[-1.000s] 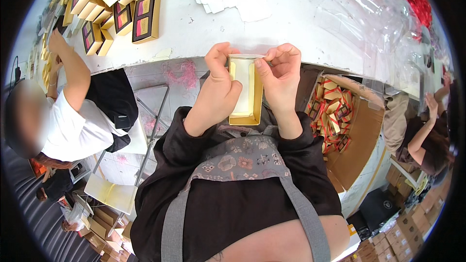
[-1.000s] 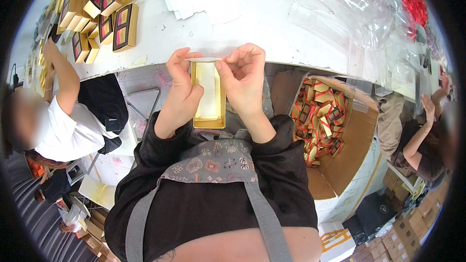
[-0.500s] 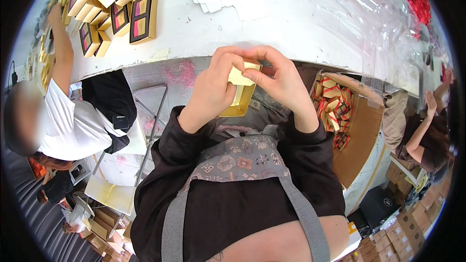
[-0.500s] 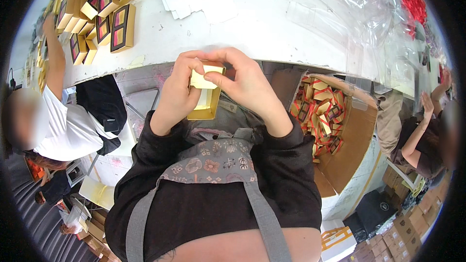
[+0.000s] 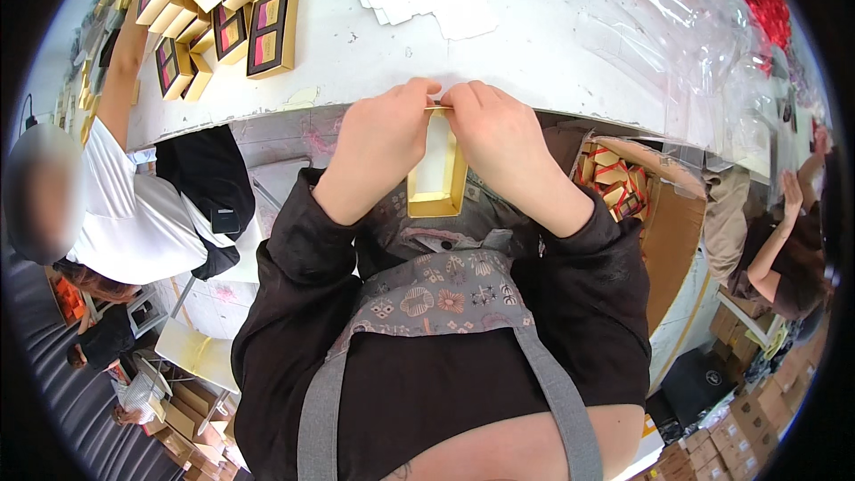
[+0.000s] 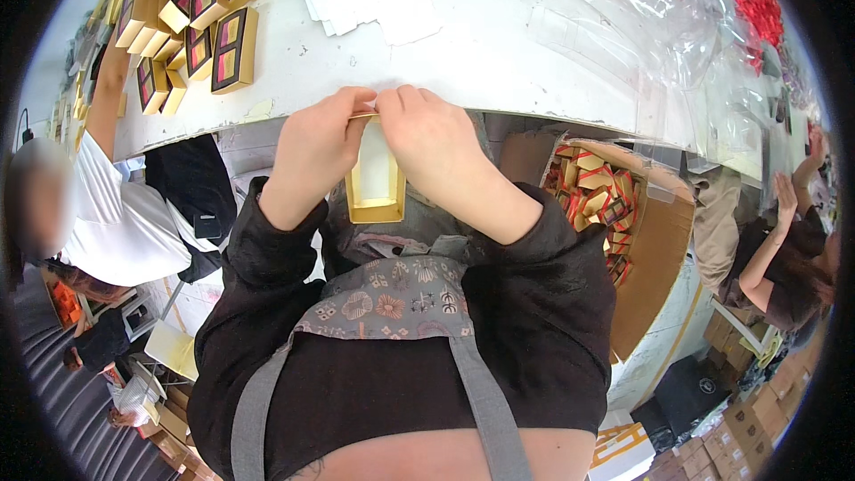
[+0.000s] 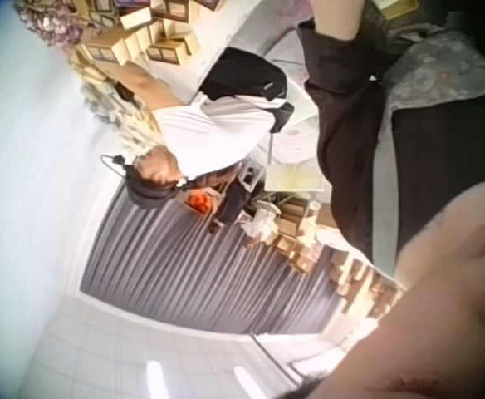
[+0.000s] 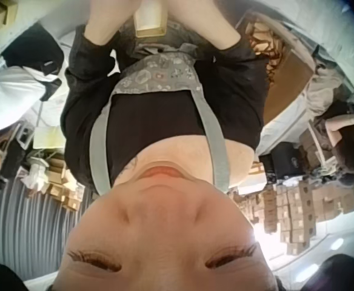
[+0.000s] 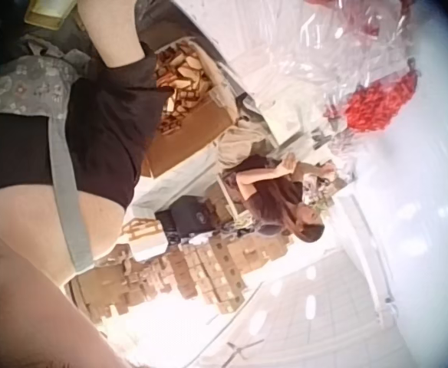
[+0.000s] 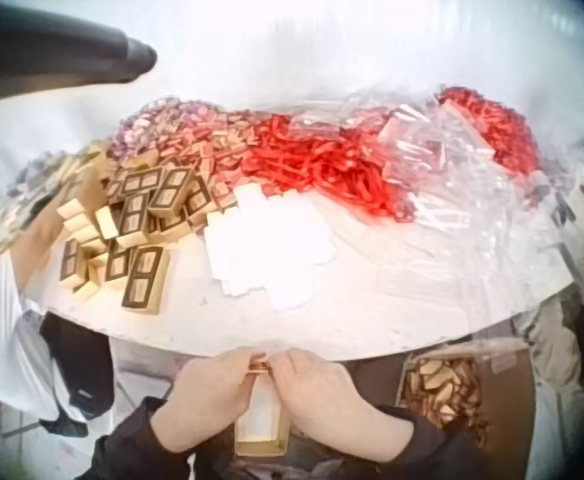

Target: The person folds flat cardboard pieces into small rectangular boxes, inserts a white foam insert, and places a small rectangular item inside. They then close the box and tie a red ribbon around it. The process is repeated for multiple boxes.

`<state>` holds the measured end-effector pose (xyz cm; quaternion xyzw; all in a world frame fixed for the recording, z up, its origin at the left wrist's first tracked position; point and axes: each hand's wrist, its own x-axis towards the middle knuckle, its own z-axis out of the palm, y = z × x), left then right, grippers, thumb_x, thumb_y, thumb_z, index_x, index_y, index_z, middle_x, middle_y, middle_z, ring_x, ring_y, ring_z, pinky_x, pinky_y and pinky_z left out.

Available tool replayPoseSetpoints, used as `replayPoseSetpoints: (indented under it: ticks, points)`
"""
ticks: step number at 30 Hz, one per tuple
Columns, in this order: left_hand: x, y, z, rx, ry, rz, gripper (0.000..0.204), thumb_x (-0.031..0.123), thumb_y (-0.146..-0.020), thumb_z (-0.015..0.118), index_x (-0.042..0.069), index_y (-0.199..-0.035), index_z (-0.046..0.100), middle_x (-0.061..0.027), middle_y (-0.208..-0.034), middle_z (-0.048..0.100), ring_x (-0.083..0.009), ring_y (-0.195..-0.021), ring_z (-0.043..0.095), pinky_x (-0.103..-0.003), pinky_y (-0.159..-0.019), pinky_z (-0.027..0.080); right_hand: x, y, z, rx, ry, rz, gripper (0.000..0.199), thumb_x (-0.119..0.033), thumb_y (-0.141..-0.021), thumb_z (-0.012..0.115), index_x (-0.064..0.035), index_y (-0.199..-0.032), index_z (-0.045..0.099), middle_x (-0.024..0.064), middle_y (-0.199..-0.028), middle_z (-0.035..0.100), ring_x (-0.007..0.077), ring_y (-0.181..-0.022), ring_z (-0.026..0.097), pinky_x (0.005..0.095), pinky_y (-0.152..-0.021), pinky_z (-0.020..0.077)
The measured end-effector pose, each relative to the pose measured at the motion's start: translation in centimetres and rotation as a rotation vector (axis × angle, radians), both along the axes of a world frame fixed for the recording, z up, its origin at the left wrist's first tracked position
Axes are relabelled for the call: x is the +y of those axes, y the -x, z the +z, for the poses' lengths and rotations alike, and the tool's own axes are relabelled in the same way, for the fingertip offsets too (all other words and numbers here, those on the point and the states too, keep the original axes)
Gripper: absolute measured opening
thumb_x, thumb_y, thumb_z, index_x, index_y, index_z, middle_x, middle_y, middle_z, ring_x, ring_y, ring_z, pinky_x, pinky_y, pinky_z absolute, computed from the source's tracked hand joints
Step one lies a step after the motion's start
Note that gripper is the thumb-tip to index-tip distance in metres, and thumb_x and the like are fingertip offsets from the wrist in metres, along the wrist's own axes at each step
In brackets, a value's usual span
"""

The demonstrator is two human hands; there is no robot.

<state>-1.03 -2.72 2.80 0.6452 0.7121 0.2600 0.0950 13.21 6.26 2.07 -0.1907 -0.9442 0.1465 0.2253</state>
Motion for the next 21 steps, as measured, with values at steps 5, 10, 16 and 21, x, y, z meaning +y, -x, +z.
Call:
replayPoseSetpoints:
  ticks: [5, 10, 16, 21]
  points:
    - [0.5, -0.4, 1.0, 0.264, 0.056, -0.100, 0.015, 0.005, -0.073, 0.056, 0.005, -0.088, 0.055, -0.0125, -0.076, 0.059, -0.0299, -0.064, 0.061, -0.037, -0.057, 0.050, 0.4, 0.7, 0.8, -0.048, -0.091, 0.069, 0.015, -0.006, -0.069, 0.058, -0.0030, -0.081, 0.050, 0.0087, -0.074, 0.055, 0.0241, -0.069, 0.061, 0.0332, -0.056, 0.0509]
    - [0.5, 0.8, 2.3, 0.219, 0.052, -0.163, 0.011, 0.005, -0.076, 0.054, 0.005, -0.086, 0.056, -0.0124, -0.075, 0.058, -0.0312, -0.065, 0.061, -0.038, -0.060, 0.050, 0.0, 0.6, 2.8, 0.027, -0.058, 0.077, 0.018, -0.012, -0.072, 0.060, -0.0020, -0.085, 0.055, 0.0096, -0.075, 0.057, 0.0239, -0.070, 0.062, 0.0342, -0.057, 0.0511]
    - [-0.3, 13.4, 9.0, -0.854, -0.003, 0.175, 0.036, 0.014, -0.094, 0.038, -0.006, -0.122, 0.044, -0.0201, -0.115, 0.056, -0.0265, -0.105, 0.056, -0.036, -0.091, 0.045, 5.2, 1.7, 3.2, 0.132, 0.322, -0.034, 0.049, -0.034, -0.080, 0.071, -0.0050, -0.118, 0.061, 0.0194, -0.099, 0.066, 0.0231, -0.085, 0.065, 0.0311, -0.069, 0.0513]
    - [-0.4, 18.1, 10.7, -1.068, -0.902, 0.361, 0.050, 0.022, -0.098, 0.031, -0.010, -0.136, 0.021, -0.0236, -0.132, 0.043, -0.0384, -0.125, 0.044, -0.045, -0.100, 0.044, 8.7, 5.6, -2.6, 0.009, -0.342, -0.178, 0.025, -0.012, -0.075, 0.062, 0.0093, -0.089, 0.061, 0.0217, -0.081, 0.064, 0.0356, -0.077, 0.062, 0.0357, -0.070, 0.0548]
